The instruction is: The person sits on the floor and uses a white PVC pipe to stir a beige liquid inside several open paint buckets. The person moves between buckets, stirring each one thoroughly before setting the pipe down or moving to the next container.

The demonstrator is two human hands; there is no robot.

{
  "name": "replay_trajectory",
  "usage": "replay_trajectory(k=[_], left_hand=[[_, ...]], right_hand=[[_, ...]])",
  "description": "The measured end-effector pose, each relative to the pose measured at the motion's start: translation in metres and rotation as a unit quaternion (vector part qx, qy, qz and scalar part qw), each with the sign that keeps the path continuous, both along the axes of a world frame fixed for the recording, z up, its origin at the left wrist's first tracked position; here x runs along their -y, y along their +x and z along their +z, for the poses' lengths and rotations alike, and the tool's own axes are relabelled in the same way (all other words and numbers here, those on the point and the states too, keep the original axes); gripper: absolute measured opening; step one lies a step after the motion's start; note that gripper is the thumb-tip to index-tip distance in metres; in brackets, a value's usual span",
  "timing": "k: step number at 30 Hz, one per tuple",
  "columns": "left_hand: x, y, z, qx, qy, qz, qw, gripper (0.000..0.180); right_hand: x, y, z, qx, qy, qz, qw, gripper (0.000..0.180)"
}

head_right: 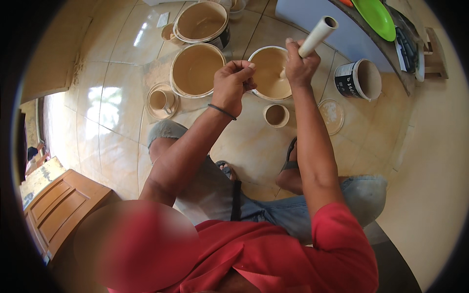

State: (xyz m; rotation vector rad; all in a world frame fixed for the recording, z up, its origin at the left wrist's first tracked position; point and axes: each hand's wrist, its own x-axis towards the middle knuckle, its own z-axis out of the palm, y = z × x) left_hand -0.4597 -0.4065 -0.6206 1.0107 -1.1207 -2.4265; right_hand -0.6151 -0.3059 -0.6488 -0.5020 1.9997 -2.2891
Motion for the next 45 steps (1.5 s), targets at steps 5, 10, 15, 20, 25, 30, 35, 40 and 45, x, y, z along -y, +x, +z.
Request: replay_trajectory(k=[5, 10, 15, 20, 25, 30, 35, 40, 45], left_hand=[[-0.003, 0.003, -0.006, 0.005, -0.065, -0.024, 0.998, 0.019], [-0.016, -0.004, -0.013, -0.021, -0.162, -0.036, 0.986, 0.017], [-0.013, 0.000, -0.001, -0.037, -0.132, -0.018, 0.990, 0.013], [-0.010, -0.001, -0.018, -0.021, -0.271, -0.037, 0.962, 0.019], [-0.017, -0.006, -0.003, -0.052, -0.207, -0.024, 0.977, 0.019], [-0.012, -0.003, 0.001, -0.060, -0.190, -0.016, 0.980, 0.019], [-0.013, -0.002, -0.008, -0.072, -0.205, -0.013, 0.976, 0.022], [-0.012, -0.004, -0.003, -0.085, -0.201, -0.007, 0.976, 0.026], [-0.011, -0.002, 0.000, -0.083, -0.194, -0.001, 0.978, 0.025]], right_hand=[[0.000, 0.031, 0.008, 0.119, -0.051, 0.013, 0.991, 0.024], [0.024, 0.025, 0.000, 0.047, -0.115, 0.049, 0.991, 0.027], [0.001, 0.002, -0.004, -0.044, 0.026, 0.002, 0.999, 0.031], [0.003, 0.034, 0.008, 0.110, 0.079, 0.003, 0.991, 0.025], [0.027, 0.032, 0.000, 0.031, -0.062, 0.096, 0.993, 0.024], [0.019, 0.018, 0.005, -0.099, 0.068, 0.053, 0.991, 0.031], [0.008, 0.047, 0.008, -0.039, 0.095, 0.047, 0.994, 0.020], [0.029, 0.045, 0.008, 0.031, -0.021, 0.097, 0.995, 0.027], [0.018, 0.008, -0.002, -0.055, 0.008, 0.058, 0.997, 0.032]])
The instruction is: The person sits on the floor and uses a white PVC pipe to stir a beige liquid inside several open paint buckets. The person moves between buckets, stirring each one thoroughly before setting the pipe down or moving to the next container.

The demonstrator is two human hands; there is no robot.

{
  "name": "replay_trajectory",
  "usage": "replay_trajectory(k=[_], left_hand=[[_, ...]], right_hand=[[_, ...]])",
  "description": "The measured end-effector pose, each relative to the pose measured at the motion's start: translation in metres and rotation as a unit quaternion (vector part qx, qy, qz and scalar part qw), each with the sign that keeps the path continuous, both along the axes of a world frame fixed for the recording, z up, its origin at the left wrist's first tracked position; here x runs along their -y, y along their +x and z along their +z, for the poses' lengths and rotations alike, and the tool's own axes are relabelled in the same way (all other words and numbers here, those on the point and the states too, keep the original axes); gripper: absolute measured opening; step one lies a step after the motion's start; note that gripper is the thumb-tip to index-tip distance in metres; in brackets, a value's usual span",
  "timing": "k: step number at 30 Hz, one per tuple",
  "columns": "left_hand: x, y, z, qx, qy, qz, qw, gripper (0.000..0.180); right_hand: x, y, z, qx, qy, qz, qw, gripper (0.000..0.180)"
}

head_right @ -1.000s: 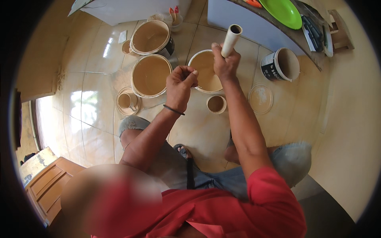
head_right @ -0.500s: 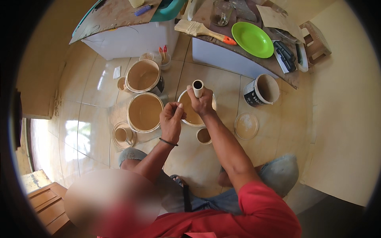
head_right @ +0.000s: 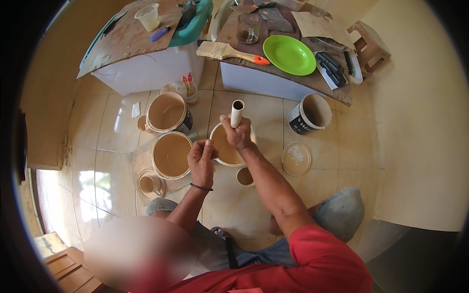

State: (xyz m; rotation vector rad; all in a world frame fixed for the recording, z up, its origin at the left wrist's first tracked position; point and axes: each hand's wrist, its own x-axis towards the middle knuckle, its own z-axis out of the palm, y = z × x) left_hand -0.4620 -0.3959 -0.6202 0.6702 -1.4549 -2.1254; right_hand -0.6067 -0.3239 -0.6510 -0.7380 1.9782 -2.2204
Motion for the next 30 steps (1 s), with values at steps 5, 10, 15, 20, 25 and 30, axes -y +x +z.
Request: replay_trajectory(k=[5, 10, 15, 20, 25, 30], left_hand=[[0.000, 0.003, -0.005, -0.002, -0.025, -0.002, 1.000, 0.024], [-0.004, 0.002, 0.000, -0.023, -0.028, -0.001, 0.999, 0.025], [-0.002, 0.002, 0.003, -0.020, -0.024, 0.006, 0.999, 0.029], [-0.003, 0.005, 0.005, -0.012, -0.043, 0.004, 0.999, 0.029], [-0.002, 0.007, -0.004, -0.017, -0.039, 0.015, 0.999, 0.025], [-0.007, 0.005, -0.005, -0.001, 0.032, 0.032, 0.999, 0.015]], right_hand=[[-0.021, 0.023, 0.011, 0.027, 0.102, -0.053, 0.993, 0.025], [0.000, 0.042, 0.012, 0.125, 0.008, 0.033, 0.992, 0.025], [0.000, 0.016, 0.008, -0.026, 0.050, -0.028, 0.998, 0.021], [-0.029, 0.013, 0.008, 0.004, 0.085, -0.039, 0.996, 0.016], [-0.009, 0.033, 0.007, 0.196, -0.032, 0.013, 0.980, 0.021], [-0.002, 0.011, 0.000, 0.068, -0.085, -0.039, 0.993, 0.030]])
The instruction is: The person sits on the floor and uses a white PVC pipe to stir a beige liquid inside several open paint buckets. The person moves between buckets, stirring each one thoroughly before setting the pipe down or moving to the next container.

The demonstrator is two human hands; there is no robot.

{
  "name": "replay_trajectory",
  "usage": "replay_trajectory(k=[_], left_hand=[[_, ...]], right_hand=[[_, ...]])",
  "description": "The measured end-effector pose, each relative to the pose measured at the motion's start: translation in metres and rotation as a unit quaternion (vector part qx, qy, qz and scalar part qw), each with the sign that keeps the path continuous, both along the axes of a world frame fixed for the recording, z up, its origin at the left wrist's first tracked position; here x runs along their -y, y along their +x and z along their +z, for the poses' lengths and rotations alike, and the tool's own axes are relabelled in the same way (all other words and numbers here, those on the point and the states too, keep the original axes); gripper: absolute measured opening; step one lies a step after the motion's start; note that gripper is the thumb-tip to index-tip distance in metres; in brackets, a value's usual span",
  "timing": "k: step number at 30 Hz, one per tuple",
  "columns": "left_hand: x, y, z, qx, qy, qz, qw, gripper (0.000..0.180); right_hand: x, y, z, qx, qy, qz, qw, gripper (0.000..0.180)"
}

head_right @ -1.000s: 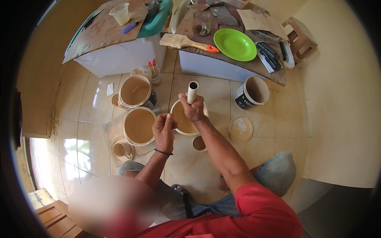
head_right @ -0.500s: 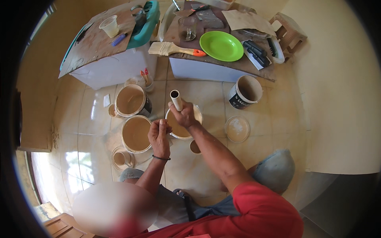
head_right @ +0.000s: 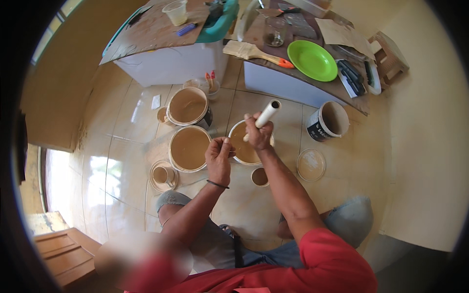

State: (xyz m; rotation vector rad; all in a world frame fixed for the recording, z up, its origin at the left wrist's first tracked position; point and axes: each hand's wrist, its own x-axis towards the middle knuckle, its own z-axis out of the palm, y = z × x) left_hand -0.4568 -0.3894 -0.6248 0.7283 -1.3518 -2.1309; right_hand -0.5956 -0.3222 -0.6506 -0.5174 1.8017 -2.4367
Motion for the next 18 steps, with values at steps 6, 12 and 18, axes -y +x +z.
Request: replay_trajectory(k=[6, 12, 18], left_hand=[[-0.024, 0.023, -0.028, 0.243, 0.248, 0.027, 0.937, 0.036], [-0.032, 0.016, -0.088, 0.267, 0.257, -0.008, 0.929, 0.088], [-0.016, 0.001, -0.070, 0.169, 0.340, -0.018, 0.925, 0.087]], right_hand=[[-0.036, 0.005, -0.006, -0.082, 0.136, -0.049, 0.986, 0.028], [-0.008, 0.009, 0.012, 0.101, -0.003, 0.004, 0.995, 0.028], [-0.025, -0.011, 0.004, -0.018, 0.040, -0.021, 0.999, 0.032]])
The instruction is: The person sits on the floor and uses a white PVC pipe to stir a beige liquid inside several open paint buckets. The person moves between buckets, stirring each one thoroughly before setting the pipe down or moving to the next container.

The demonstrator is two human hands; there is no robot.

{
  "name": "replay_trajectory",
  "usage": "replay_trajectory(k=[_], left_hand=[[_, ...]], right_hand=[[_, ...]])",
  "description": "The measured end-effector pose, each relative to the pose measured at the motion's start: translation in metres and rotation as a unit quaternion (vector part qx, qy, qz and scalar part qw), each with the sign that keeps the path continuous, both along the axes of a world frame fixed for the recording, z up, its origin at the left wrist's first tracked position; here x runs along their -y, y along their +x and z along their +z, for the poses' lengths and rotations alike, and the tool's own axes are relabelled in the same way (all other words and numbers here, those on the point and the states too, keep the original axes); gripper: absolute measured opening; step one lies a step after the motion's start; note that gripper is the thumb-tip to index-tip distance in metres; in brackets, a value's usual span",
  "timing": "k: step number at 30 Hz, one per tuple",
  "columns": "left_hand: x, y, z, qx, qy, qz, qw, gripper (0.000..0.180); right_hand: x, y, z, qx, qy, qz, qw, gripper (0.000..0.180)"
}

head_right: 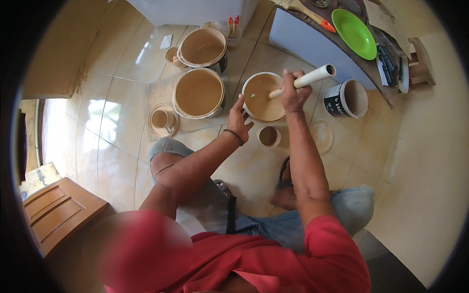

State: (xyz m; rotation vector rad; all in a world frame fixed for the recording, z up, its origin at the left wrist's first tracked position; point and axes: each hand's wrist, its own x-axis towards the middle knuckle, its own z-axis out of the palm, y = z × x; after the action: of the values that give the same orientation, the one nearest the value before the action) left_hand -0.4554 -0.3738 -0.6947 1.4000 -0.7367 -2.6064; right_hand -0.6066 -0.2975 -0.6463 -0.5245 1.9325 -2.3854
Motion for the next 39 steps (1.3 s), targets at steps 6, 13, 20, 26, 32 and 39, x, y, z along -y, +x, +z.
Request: replay_trajectory(k=[6, 13, 20, 26, 32, 39], left_hand=[[0.006, -0.006, -0.002, 0.010, -0.035, -0.023, 0.999, 0.074], [0.020, -0.019, -0.005, -0.057, -0.038, -0.089, 0.994, 0.079], [0.027, -0.020, -0.010, -0.049, -0.101, -0.163, 0.980, 0.089], [0.023, -0.020, -0.010, -0.031, -0.123, -0.162, 0.979, 0.084], [0.016, -0.017, -0.013, -0.045, -0.107, -0.187, 0.975, 0.088], [0.013, -0.010, -0.020, -0.047, -0.095, -0.192, 0.976, 0.086]], right_hand=[[-0.013, 0.012, 0.009, 0.111, -0.001, -0.004, 0.994, 0.032], [0.008, -0.011, 0.007, 0.044, -0.059, 0.007, 0.997, 0.029], [-0.021, -0.016, 0.009, 0.040, 0.026, -0.013, 0.999, 0.030], [0.013, -0.018, 0.008, 0.118, -0.087, -0.010, 0.989, 0.029], [0.008, -0.043, -0.008, -0.063, 0.029, -0.013, 0.997, 0.027], [-0.010, -0.001, 0.007, 0.065, 0.037, -0.024, 0.997, 0.028]])
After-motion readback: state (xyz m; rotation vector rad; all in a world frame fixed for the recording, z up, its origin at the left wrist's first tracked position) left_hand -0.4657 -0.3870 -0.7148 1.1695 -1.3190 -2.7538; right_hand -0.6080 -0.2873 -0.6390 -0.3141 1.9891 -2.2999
